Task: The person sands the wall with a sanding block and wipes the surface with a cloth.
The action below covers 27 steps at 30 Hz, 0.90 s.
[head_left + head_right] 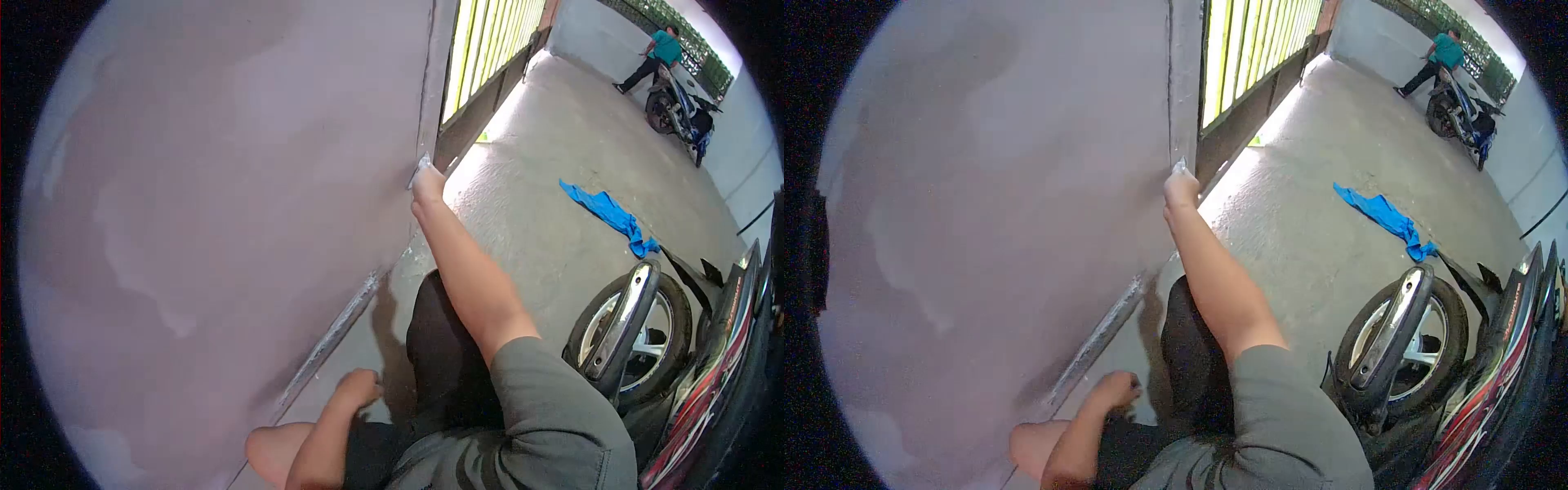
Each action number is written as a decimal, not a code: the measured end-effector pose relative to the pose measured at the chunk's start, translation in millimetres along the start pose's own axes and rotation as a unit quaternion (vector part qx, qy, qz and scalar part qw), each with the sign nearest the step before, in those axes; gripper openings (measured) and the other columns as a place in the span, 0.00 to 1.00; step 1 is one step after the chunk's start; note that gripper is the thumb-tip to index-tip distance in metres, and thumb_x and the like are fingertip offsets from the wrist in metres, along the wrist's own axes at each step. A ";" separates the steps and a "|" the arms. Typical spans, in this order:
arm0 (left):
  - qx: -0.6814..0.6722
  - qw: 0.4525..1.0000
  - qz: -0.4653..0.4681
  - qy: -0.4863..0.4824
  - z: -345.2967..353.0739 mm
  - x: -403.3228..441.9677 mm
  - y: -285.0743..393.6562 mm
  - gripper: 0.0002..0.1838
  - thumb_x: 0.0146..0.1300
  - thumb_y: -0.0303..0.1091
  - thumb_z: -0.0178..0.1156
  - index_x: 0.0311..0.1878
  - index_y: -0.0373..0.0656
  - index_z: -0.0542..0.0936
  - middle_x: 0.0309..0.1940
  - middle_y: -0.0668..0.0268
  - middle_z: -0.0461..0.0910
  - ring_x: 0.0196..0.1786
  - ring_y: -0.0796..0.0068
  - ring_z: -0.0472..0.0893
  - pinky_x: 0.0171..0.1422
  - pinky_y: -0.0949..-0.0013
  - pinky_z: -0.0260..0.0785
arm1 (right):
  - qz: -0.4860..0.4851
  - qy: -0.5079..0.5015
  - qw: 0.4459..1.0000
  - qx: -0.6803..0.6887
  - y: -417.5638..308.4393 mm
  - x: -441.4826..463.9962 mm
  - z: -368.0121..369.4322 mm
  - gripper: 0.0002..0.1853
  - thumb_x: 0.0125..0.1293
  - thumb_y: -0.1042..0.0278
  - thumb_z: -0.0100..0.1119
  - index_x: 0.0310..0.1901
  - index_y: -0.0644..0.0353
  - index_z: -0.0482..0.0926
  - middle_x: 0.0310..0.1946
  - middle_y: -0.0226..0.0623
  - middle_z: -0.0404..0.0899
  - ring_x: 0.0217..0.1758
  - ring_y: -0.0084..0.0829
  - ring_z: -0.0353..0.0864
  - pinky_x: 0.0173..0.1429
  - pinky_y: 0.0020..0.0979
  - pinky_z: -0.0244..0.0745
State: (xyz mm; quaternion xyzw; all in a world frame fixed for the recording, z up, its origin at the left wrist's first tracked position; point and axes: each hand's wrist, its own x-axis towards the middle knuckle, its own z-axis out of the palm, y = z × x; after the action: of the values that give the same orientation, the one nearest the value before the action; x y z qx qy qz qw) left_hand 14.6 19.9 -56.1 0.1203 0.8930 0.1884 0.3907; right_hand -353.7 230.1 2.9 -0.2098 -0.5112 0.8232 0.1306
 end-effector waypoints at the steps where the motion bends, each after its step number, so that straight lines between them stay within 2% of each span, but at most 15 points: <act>1: -0.027 0.998 0.000 -0.063 14.4 11.9 4.9 0.15 0.58 0.39 0.62 0.42 0.38 0.86 0.39 0.47 0.85 0.45 0.47 0.84 0.53 0.50 0.75 | -0.012 0.021 0.998 -0.055 1.7 4.9 1.8 0.24 0.75 0.52 0.48 0.58 0.64 0.79 0.53 0.48 0.81 0.58 0.37 0.77 0.63 0.33 0.67; 2: 0.001 0.996 0.032 -0.087 35.8 20.8 10.0 0.15 0.57 0.37 0.60 0.41 0.37 0.86 0.39 0.46 0.84 0.45 0.46 0.84 0.53 0.50 0.75 | -0.023 0.044 0.993 -0.110 0.9 5.5 3.0 0.24 0.75 0.53 0.48 0.59 0.64 0.78 0.55 0.50 0.80 0.60 0.39 0.77 0.64 0.34 0.67; 5: 0.052 0.984 0.106 -0.133 83.1 26.1 24.9 0.15 0.55 0.34 0.59 0.41 0.35 0.85 0.39 0.44 0.84 0.45 0.45 0.84 0.53 0.51 0.75 | -0.027 0.018 0.997 -0.076 -4.3 -4.0 3.7 0.24 0.74 0.54 0.49 0.59 0.65 0.77 0.58 0.52 0.78 0.63 0.42 0.76 0.64 0.34 0.67; 7: 0.075 0.974 0.150 -0.154 76.8 18.1 36.7 0.16 0.54 0.34 0.58 0.41 0.33 0.85 0.39 0.43 0.83 0.45 0.44 0.84 0.53 0.51 0.75 | -0.025 0.023 0.998 -0.045 -10.2 -11.9 4.1 0.24 0.74 0.54 0.50 0.58 0.67 0.78 0.56 0.53 0.80 0.61 0.43 0.77 0.63 0.33 0.68; 9: 0.020 0.979 0.126 -0.158 63.2 5.4 43.2 0.17 0.53 0.34 0.58 0.41 0.31 0.84 0.40 0.41 0.83 0.47 0.44 0.83 0.52 0.51 0.75 | -0.036 0.066 0.990 -0.115 -15.1 -16.3 5.0 0.22 0.75 0.53 0.50 0.49 0.65 0.84 0.34 0.33 0.81 0.36 0.25 0.75 0.40 0.30 0.70; 10: 0.023 0.979 0.130 -0.157 60.0 4.8 44.6 0.17 0.53 0.34 0.58 0.41 0.31 0.84 0.40 0.41 0.83 0.47 0.44 0.83 0.52 0.51 0.75 | -0.048 0.073 0.991 -0.103 -5.4 -7.2 5.7 0.23 0.75 0.51 0.49 0.48 0.65 0.84 0.30 0.34 0.80 0.32 0.24 0.73 0.36 0.31 0.68; 13: 0.033 0.970 0.131 -0.201 49.4 -3.1 53.3 0.19 0.53 0.36 0.59 0.43 0.31 0.84 0.42 0.41 0.82 0.49 0.44 0.82 0.53 0.51 0.75 | -0.040 0.069 0.992 -0.094 -1.1 -2.2 9.3 0.24 0.75 0.50 0.49 0.49 0.66 0.83 0.33 0.36 0.82 0.35 0.26 0.75 0.40 0.32 0.70; 14: 0.018 0.968 0.111 -0.225 43.6 -6.6 55.7 0.20 0.54 0.37 0.59 0.45 0.31 0.83 0.43 0.42 0.82 0.50 0.45 0.82 0.55 0.52 0.75 | -0.055 0.089 0.987 -0.126 -1.4 -5.9 8.7 0.24 0.74 0.50 0.50 0.52 0.65 0.82 0.40 0.40 0.84 0.43 0.31 0.79 0.46 0.33 0.72; 15: 0.002 0.964 0.091 -0.249 39.8 -10.4 58.0 0.21 0.54 0.38 0.60 0.46 0.31 0.83 0.44 0.43 0.83 0.51 0.45 0.82 0.56 0.53 0.74 | -0.053 0.090 0.986 -0.127 -1.4 -7.5 9.5 0.24 0.74 0.50 0.50 0.52 0.65 0.82 0.40 0.40 0.84 0.43 0.31 0.79 0.46 0.33 0.72; 17: 0.031 0.972 0.070 -0.220 47.4 -14.3 62.7 0.22 0.56 0.40 0.59 0.47 0.32 0.83 0.44 0.44 0.83 0.52 0.46 0.82 0.57 0.54 0.74 | -0.042 0.106 0.988 -0.104 -1.7 -11.0 12.8 0.21 0.72 0.55 0.51 0.55 0.64 0.81 0.45 0.44 0.84 0.50 0.35 0.80 0.53 0.35 0.72; 18: 0.062 0.979 0.050 -0.189 51.8 -15.3 66.4 0.22 0.58 0.42 0.59 0.48 0.33 0.83 0.44 0.45 0.83 0.52 0.47 0.82 0.57 0.54 0.74 | -0.041 0.106 0.988 -0.103 -10.4 -21.6 14.9 0.21 0.72 0.55 0.51 0.55 0.64 0.81 0.45 0.44 0.84 0.50 0.35 0.80 0.53 0.35 0.72; 20: 0.130 0.970 0.034 -0.201 61.0 -9.6 74.4 0.22 0.58 0.43 0.58 0.49 0.35 0.83 0.44 0.46 0.84 0.53 0.49 0.82 0.58 0.55 0.74 | -0.004 0.147 0.976 -0.159 -33.8 -47.5 18.5 0.19 0.70 0.61 0.51 0.55 0.63 0.81 0.46 0.46 0.84 0.52 0.36 0.80 0.53 0.34 0.72; 21: 0.193 0.958 0.018 -0.211 64.7 -7.4 76.1 0.23 0.59 0.44 0.57 0.49 0.36 0.84 0.44 0.47 0.84 0.54 0.51 0.82 0.59 0.55 0.73 | -0.004 0.148 0.976 -0.158 -27.9 -42.9 19.5 0.19 0.70 0.61 0.51 0.55 0.63 0.81 0.46 0.46 0.84 0.52 0.36 0.80 0.53 0.34 0.72; 23: 0.210 0.957 0.032 -0.195 69.3 -10.0 70.5 0.22 0.60 0.44 0.56 0.48 0.38 0.85 0.44 0.48 0.84 0.53 0.52 0.83 0.59 0.55 0.73 | -0.033 0.157 0.981 -0.109 -4.0 -24.2 21.6 0.18 0.68 0.65 0.49 0.54 0.64 0.81 0.45 0.46 0.84 0.50 0.35 0.80 0.52 0.34 0.72; 27: 0.217 0.964 0.047 -0.144 52.8 -25.0 78.4 0.18 0.59 0.43 0.56 0.41 0.40 0.87 0.42 0.51 0.85 0.50 0.53 0.84 0.59 0.54 0.69 | -0.066 0.133 0.985 -0.085 0.8 -20.9 23.0 0.19 0.70 0.61 0.50 0.53 0.64 0.81 0.44 0.46 0.84 0.48 0.35 0.80 0.50 0.34 0.72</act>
State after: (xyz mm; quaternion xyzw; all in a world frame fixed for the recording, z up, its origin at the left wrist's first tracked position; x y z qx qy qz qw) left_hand 75.8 94.3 -39.0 0.2696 0.8403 -0.0115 0.4702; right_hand -346.4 202.7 15.6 -0.2939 -0.5698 0.7311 0.2334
